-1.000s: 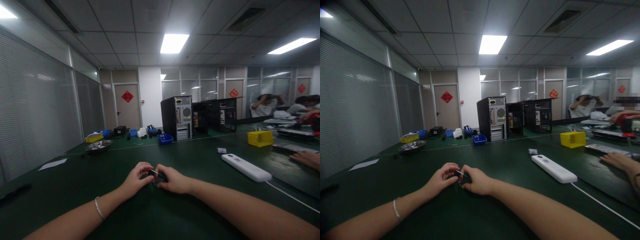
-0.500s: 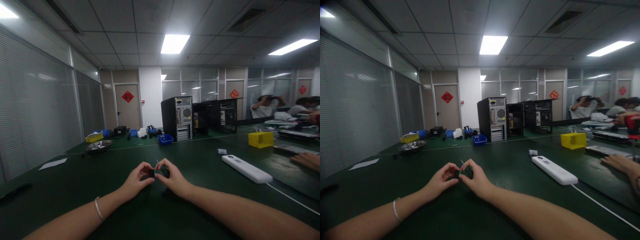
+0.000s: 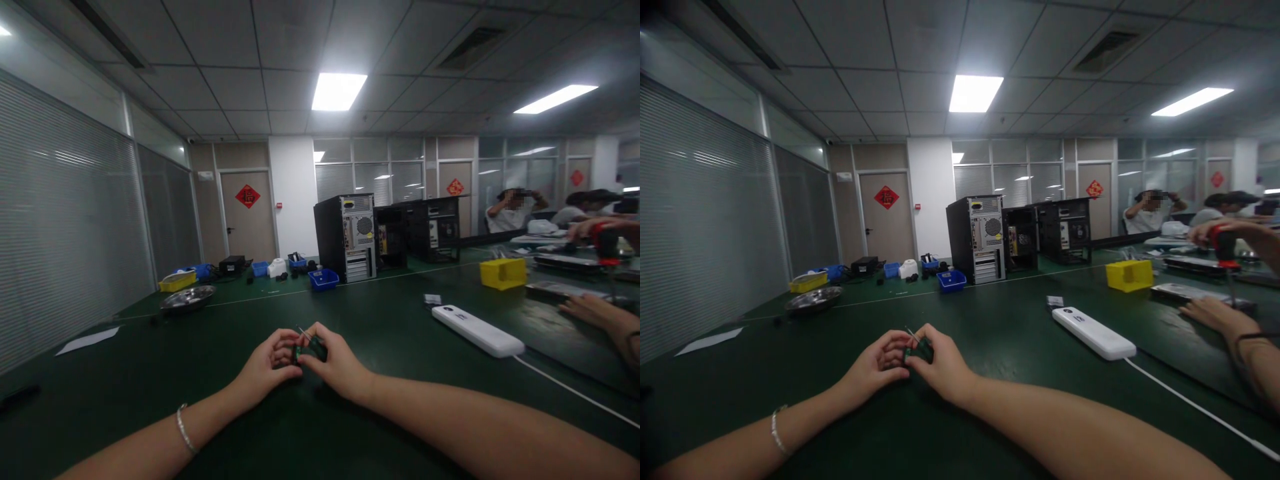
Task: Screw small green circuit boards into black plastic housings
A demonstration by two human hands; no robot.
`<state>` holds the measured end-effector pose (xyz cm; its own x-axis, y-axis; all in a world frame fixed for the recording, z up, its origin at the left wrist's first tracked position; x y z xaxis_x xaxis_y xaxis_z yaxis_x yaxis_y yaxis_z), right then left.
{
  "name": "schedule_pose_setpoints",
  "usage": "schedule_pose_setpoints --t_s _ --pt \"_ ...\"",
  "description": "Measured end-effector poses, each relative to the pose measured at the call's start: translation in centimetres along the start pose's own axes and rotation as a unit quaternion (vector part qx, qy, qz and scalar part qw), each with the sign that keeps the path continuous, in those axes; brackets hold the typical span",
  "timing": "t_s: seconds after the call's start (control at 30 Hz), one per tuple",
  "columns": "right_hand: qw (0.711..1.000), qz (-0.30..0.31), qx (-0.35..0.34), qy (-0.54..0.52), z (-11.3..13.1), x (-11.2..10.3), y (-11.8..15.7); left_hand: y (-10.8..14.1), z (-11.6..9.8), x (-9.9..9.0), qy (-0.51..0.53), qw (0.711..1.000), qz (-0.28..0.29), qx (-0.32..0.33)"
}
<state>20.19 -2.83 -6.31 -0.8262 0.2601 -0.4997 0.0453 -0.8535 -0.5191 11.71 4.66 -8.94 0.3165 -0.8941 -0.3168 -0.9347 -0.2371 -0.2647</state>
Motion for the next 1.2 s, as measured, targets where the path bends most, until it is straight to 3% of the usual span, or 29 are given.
schedule_pose_setpoints --t_s 0.33,0.6,0.8,1.2 --pt "0.996 0.004 0.016 0.083 0.1 0.2 0.1 0.0 -0.1 0.1 0.014 0.999 -0.001 -0.031" --pt "0.999 -0.008 0.006 0.045 0.4 0.2 0.2 0.0 0.2 0.5 0.031 0.999 0.008 -0.036" --pt "0.999 -0.008 0.006 0.037 0.2 0.3 0.1 0.0 0.8 0.2 0.032 0.999 -0.004 -0.043" --pt "0.991 -0.016 -0.008 0.131 1.7 0.4 0.4 0.2 0.2 -0.4 0.0 0.999 -0.048 -0.022"
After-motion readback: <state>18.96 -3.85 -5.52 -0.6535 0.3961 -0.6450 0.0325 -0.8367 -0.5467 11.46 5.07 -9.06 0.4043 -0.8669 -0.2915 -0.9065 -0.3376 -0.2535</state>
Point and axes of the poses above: each hand's wrist, its own y-axis away from the middle knuckle, its own x-axis out of the palm, z = x × y, the point moved 9 cm from there along -y, towards the middle knuckle, and after that the axes turned 9 degrees about z, right-handed, at the moved point
